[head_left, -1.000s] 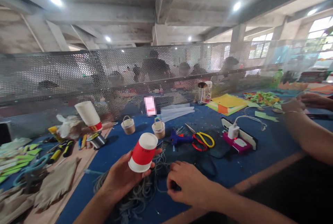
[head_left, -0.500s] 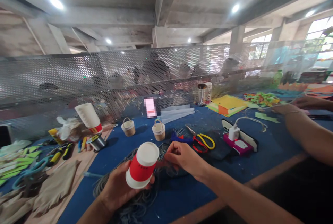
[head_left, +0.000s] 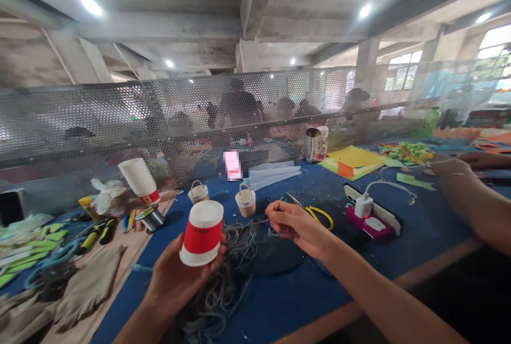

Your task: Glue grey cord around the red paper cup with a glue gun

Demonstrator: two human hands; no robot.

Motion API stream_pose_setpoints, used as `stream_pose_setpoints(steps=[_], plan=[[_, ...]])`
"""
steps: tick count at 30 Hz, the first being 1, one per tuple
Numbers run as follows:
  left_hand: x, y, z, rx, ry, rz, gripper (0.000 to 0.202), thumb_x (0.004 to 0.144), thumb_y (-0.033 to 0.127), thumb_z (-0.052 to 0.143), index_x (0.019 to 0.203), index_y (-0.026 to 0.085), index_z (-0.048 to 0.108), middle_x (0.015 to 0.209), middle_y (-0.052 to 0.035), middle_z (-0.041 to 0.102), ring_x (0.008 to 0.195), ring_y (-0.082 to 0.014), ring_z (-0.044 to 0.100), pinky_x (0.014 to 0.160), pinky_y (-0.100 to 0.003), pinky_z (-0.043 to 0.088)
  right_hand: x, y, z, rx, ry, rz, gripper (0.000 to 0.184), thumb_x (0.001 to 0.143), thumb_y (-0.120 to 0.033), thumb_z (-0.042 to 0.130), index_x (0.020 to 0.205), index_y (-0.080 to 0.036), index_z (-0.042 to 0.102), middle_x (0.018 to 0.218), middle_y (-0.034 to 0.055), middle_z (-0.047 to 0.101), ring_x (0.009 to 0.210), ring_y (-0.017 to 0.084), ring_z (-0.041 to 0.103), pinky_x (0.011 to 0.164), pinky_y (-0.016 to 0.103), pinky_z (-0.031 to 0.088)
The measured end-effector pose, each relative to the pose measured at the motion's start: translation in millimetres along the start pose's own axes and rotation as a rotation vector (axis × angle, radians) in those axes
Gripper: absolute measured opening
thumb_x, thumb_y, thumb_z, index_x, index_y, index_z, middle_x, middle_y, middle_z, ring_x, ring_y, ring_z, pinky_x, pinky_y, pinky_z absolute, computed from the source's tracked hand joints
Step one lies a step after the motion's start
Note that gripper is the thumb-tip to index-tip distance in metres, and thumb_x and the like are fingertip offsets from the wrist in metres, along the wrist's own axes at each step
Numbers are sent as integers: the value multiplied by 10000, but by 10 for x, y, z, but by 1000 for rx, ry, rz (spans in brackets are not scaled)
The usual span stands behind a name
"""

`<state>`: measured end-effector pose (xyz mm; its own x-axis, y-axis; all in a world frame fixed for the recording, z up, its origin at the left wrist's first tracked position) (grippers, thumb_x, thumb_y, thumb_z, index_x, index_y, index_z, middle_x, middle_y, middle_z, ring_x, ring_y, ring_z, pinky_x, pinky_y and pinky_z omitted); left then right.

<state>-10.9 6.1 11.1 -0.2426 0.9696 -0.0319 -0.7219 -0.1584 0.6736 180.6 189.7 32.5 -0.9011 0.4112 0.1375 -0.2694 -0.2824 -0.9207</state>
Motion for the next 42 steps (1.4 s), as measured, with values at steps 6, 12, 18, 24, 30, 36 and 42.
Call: stream_pose_setpoints(steps=[6, 12, 18, 24, 30, 36, 42], plan=[[56, 82, -54, 13, 81, 113, 387, 830, 360, 649, 1133, 126, 705, 1122, -223, 750, 933, -291, 743, 848, -393, 598, -29, -100, -135, 64, 38, -129, 214, 848, -343, 743, 940, -178, 643, 669, -27, 605, 589, 74, 462, 549, 174, 330], [63, 97, -56, -10, 103, 149, 357, 870, 363, 583, 1132, 147, 692, 1086, -203, 756, 940, -291, 734, 849, -409, 594, -73, -122, -114, -267, 83, -234, 185, 925, -333, 653, 1004, -167, 669, 822, 54, 755, 674, 109, 568, 632, 222, 403], [58, 90, -65, -16, 80, 146, 381, 880, 371, 566, 1142, 127, 697, 1118, -223, 748, 972, -304, 728, 895, -430, 576, -157, -158, 29, -328, -131, -206, 201, 944, -317, 622, 1069, -167, 670, 788, 46, 762, 701, 124, 627, 649, 240, 427], [58, 54, 4, -77, 51, 127, 395, 875, 405, 570, 1119, 128, 711, 1113, -211, 754, 1014, -325, 718, 938, -464, 559, -223, -136, 104, -375, -292, -129, 237, 934, -287, 637, 1139, -169, 657, 888, 56, 767, 859, 140, 669, 778, 260, 450], [59, 62, 27, -67, 16, 165, 435, 884, 447, 563, 1145, 125, 695, 1101, -206, 754, 1039, -324, 703, 978, -488, 530, -221, -89, 108, -311, -371, -110, 200, 887, -183, 638, 1081, -159, 682, 938, 59, 758, 917, 148, 683, 849, 287, 474], [66, 91, 31, -59, 34, 200, 377, 906, 411, 542, 1161, 169, 677, 1087, -164, 760, 1050, -298, 699, 998, -478, 518, -283, 9, 148, -342, -444, -42, 332, 841, -84, 605, 1148, -192, 668, 1076, 58, 732, 946, 152, 687, 870, 321, 503], [82, 104, 27, -75, 46, 221, 429, 878, 405, 586, 1254, 203, 627, 1096, -156, 753, 1053, -310, 693, 977, -492, 531, -343, 107, 115, -405, -450, 45, 371, 796, -182, 753, 1160, -223, 688, 1081, 40, 719, 822, 121, 659, 797, 276, 509]])
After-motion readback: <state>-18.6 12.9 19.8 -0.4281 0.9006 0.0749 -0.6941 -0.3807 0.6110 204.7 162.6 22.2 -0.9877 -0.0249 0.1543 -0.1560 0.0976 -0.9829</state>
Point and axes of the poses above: each hand's wrist, its own x-axis towards the middle knuckle, its own z-axis out of the palm, y = z × x, the point moved 3 cm from there along x, towards the middle knuckle
